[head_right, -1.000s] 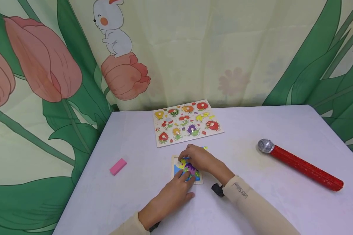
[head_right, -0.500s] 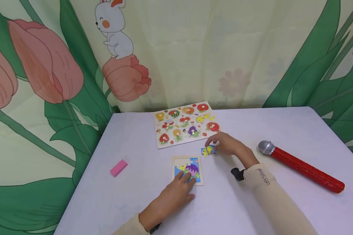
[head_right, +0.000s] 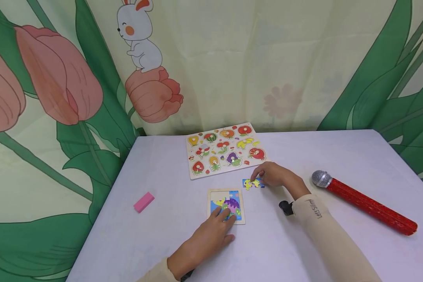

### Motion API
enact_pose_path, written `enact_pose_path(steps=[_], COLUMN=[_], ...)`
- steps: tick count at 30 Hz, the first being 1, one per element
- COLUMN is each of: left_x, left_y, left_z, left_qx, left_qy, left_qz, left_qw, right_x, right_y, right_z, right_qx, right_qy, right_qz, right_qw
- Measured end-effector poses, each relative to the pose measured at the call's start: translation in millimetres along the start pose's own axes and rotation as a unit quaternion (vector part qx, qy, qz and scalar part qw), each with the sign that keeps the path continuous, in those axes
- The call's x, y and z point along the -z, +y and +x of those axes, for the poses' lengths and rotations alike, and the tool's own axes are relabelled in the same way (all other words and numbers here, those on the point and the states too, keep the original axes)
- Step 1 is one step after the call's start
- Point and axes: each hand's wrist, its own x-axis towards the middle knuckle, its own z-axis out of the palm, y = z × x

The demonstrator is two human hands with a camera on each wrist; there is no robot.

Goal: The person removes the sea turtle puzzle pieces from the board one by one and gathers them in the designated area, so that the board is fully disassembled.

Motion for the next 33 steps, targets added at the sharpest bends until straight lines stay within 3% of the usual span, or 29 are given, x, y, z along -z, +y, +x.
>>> enact_pose_path(steps=[12, 25, 28, 33], left_x=[1.4, 1.5, 3.0, 2.8], left_y=[-0.6, -1.2, -1.1, -0.6], left_z=[0.2, 0.3, 0.7, 0.7], left_qx=[-0.001, -0.012, -0.009, -0.001], left_qy=[-0.001, 0.01, 0.003, -0.008], left_qz=[-0.01, 0.004, 0.002, -0.003], left_qw=[1.0, 0.9999, 1.0, 1.0], right_x=[-0.8, -6.8, -9.9, -29.6], right_y=[2.9, 3.5, -5.7, -27.9], right_z=[1.9, 5.2, 4.6, 3.6], right_qx=[-0.004, 0.001, 0.025, 0.113], right_qy=[0.006, 0.049, 0.055, 0.031], right_qz=[0.006, 0.009, 0.005, -0.009], right_qw=[1.0, 0.999, 0.998, 0.993])
